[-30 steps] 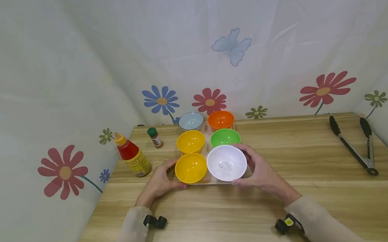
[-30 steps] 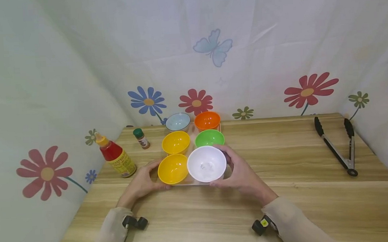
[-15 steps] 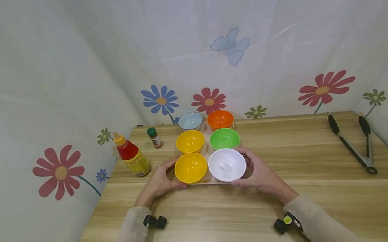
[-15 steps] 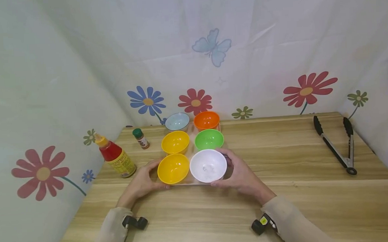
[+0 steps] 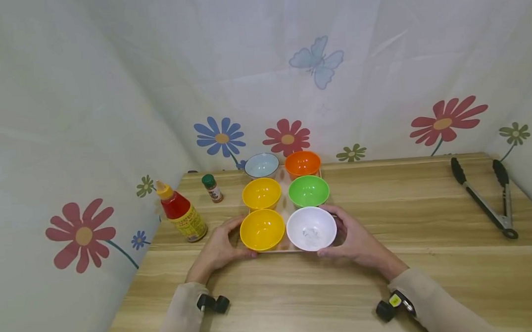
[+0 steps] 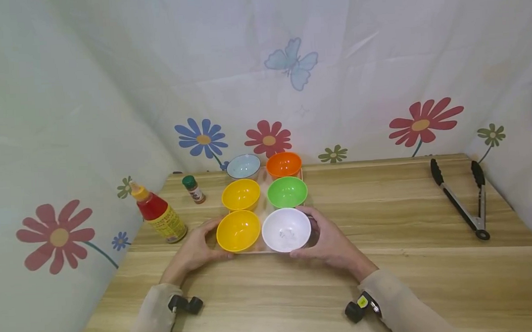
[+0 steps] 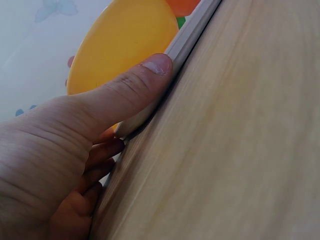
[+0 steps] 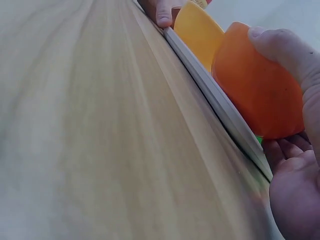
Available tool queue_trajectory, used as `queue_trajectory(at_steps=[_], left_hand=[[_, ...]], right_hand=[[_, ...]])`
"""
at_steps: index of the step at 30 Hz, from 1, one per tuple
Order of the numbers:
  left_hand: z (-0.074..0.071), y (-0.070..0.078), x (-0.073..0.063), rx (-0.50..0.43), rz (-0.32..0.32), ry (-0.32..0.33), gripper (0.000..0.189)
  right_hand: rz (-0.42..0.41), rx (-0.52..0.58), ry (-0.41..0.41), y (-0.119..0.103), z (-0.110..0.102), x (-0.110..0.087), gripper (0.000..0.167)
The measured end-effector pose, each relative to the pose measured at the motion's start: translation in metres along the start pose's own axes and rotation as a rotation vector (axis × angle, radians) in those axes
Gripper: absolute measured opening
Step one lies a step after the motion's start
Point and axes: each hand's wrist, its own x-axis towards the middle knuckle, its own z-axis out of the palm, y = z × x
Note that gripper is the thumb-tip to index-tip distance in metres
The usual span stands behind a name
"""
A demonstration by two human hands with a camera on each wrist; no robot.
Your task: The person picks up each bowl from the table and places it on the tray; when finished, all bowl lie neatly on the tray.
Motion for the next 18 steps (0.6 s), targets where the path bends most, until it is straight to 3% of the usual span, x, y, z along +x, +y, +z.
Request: queue_trajectory(at_steps=[18], left_hand=[[-0.0005, 0.0024, -0.0008, 0.014, -0.037, 0.000, 0.110]], right_hand=[[0.025, -0.085, -0.007, 0.0013, -0.0031, 0.0008, 0.109]])
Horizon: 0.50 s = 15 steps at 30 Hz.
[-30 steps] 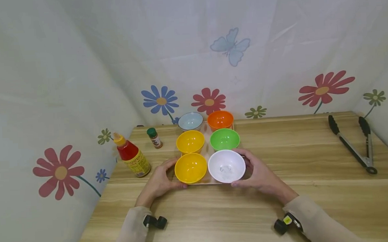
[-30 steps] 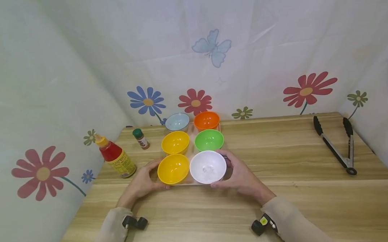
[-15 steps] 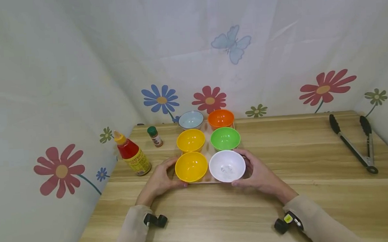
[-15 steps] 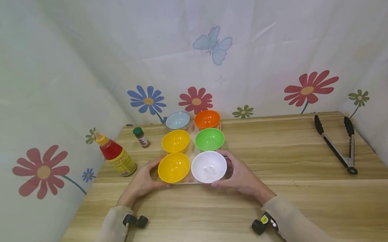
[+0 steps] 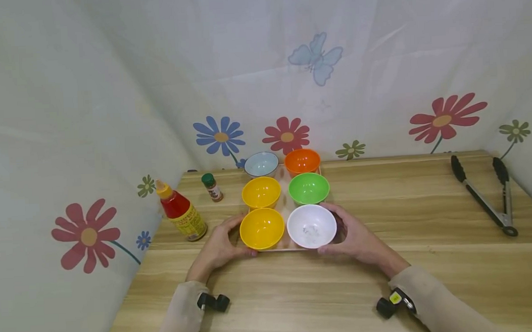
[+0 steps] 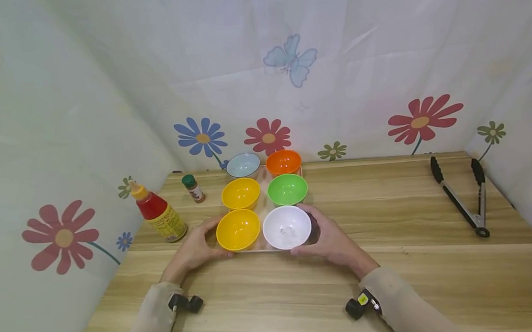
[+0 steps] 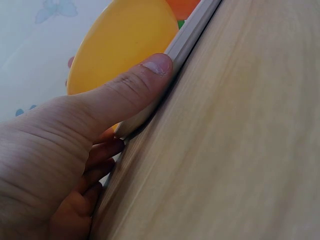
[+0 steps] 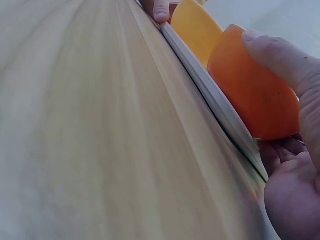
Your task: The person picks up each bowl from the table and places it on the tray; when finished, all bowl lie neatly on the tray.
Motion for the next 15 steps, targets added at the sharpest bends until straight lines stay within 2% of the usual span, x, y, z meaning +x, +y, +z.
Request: queue_trajectory(at_steps=[8, 15], left_hand=[[0.0008, -0.0006, 0.0027, -0.003, 0.009, -0.006, 0.110], [0.0040, -0.0026, 0.0069, 0.004, 0.014, -0.010, 0.109]], right_hand=[[0.008, 0.004, -0.004, 0.0002, -0.0020, -0.0016, 0.117], [-0.010, 0.036, -0.001, 0.0011, -0.0059, -0.0019, 0.115]])
